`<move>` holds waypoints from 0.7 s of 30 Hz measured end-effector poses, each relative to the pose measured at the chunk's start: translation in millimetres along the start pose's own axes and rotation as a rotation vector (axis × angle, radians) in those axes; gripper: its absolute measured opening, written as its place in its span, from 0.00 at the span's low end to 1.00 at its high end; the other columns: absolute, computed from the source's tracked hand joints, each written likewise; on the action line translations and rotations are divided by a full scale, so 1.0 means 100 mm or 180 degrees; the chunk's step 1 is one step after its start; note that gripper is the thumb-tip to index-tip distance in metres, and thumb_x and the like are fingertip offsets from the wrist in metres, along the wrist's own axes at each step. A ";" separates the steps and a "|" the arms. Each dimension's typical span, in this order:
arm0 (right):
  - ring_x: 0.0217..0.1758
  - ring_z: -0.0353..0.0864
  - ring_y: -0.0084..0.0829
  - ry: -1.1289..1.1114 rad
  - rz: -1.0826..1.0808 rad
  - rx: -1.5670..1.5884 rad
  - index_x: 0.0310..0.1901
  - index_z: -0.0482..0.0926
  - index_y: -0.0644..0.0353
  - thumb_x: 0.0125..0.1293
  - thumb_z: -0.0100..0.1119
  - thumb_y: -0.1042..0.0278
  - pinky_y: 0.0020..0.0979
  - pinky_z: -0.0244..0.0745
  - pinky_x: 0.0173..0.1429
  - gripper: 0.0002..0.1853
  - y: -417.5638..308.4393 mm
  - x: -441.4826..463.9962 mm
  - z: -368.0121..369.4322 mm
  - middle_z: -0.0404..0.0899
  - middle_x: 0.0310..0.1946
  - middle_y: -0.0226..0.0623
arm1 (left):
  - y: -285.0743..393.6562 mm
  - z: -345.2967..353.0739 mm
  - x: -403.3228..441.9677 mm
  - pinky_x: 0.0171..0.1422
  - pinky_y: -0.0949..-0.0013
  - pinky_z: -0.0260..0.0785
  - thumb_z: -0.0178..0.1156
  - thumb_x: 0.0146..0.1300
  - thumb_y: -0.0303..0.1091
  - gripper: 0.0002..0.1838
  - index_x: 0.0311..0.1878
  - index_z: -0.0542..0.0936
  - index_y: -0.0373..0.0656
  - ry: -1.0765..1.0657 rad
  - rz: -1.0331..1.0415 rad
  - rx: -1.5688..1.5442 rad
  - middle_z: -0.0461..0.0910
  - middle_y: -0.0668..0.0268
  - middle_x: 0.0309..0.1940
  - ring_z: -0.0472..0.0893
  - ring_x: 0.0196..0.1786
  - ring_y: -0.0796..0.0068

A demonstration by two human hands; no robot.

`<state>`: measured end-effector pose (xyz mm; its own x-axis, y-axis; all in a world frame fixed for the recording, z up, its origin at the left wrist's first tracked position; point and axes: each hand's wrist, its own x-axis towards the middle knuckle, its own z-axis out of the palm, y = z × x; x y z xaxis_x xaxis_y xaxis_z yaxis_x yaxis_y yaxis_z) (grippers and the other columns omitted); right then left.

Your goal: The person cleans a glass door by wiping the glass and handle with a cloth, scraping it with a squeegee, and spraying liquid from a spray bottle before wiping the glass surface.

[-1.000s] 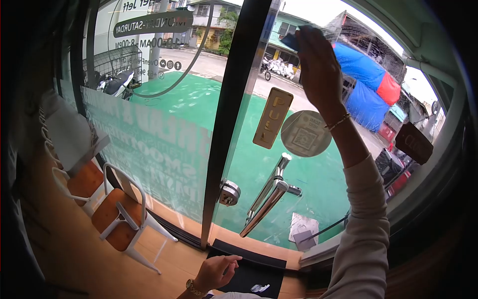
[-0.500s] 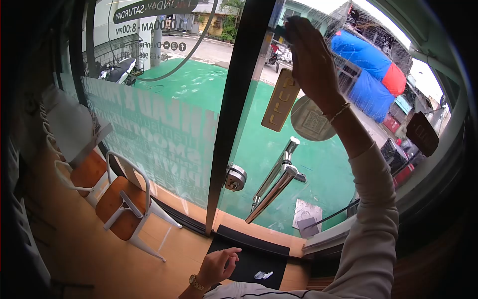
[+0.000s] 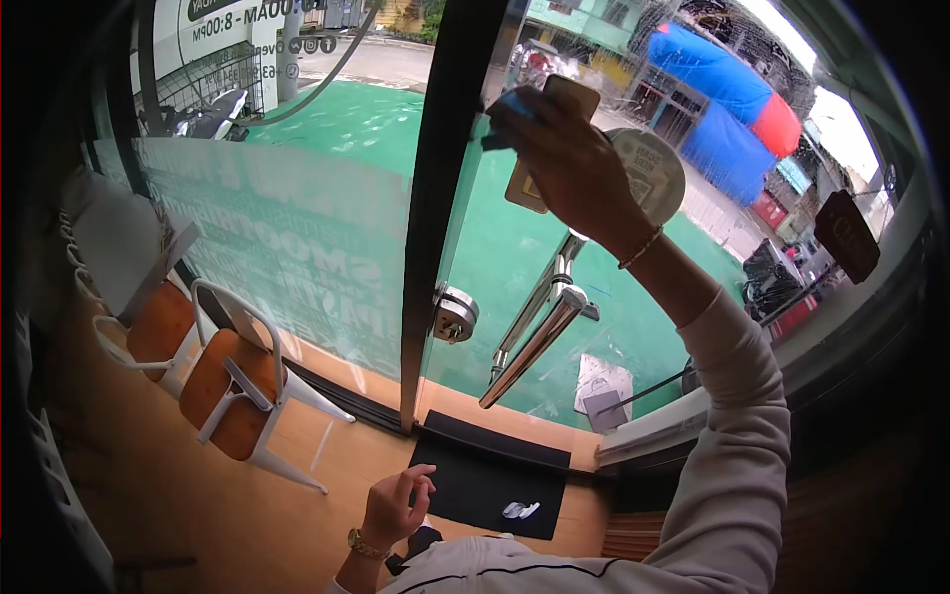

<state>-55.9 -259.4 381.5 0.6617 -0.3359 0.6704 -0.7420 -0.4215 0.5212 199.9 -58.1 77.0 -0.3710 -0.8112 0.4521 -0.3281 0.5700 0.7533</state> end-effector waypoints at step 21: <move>0.68 0.65 0.24 -0.0581 0.0107 -0.0839 0.56 0.77 0.47 0.60 0.58 0.64 0.34 0.51 0.75 0.21 0.24 -2.12 -0.43 0.70 0.63 0.24 | -0.14 0.18 0.15 0.34 0.67 0.73 0.55 0.59 0.23 0.15 0.50 0.70 0.40 -0.0061 -0.0135 -0.0429 0.81 0.63 0.25 0.83 0.29 0.66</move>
<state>-218.7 -162.5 274.4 0.6269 -0.5015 0.5962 -0.7504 -0.1830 0.6351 183.5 -76.1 64.9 -0.3761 -0.8308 0.4103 -0.2248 0.5114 0.8294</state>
